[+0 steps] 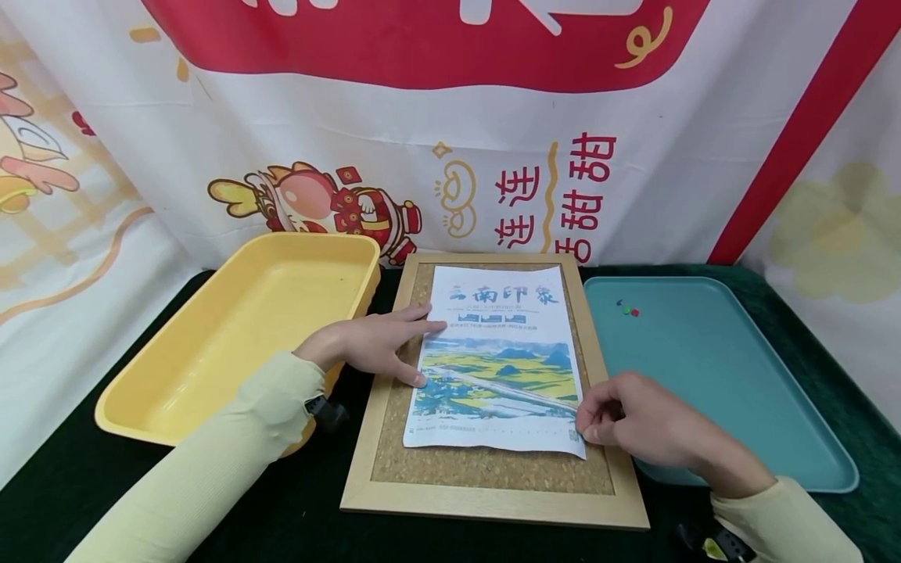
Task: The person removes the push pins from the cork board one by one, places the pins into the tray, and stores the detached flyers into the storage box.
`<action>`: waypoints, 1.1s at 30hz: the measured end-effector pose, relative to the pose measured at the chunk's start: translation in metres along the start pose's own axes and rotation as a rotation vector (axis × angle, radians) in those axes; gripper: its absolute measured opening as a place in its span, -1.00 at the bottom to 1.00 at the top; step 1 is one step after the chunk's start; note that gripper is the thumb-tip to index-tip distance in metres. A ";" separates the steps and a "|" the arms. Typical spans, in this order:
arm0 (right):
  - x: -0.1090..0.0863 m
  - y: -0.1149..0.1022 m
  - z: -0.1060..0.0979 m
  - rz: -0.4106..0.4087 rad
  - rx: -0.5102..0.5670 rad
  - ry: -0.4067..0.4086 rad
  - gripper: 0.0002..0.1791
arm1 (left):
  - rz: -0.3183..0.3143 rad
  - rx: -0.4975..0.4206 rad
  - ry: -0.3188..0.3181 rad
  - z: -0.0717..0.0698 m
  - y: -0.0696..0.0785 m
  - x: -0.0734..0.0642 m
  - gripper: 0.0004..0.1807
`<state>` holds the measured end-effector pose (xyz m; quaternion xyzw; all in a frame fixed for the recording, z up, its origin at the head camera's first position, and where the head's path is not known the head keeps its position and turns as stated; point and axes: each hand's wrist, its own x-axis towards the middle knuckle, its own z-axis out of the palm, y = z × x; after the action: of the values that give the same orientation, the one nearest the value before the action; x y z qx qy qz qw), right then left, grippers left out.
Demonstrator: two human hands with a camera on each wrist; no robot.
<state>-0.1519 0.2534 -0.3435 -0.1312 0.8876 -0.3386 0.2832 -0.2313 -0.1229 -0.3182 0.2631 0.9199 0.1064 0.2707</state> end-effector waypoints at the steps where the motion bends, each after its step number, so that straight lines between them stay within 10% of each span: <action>1: 0.000 0.000 0.000 0.002 -0.001 0.000 -0.94 | 0.000 0.001 -0.001 0.000 0.000 0.000 -0.02; 22: 0.001 -0.004 -0.001 0.008 0.058 0.048 -0.93 | -0.002 -0.010 -0.004 0.001 0.000 -0.001 -0.01; 33: 0.005 -0.009 -0.003 -0.001 0.050 0.218 -0.92 | -0.001 -0.004 -0.002 -0.002 0.001 -0.002 -0.02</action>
<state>-0.1575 0.2463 -0.3377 -0.0871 0.9043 -0.3733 0.1880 -0.2306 -0.1232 -0.3156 0.2622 0.9195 0.1078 0.2722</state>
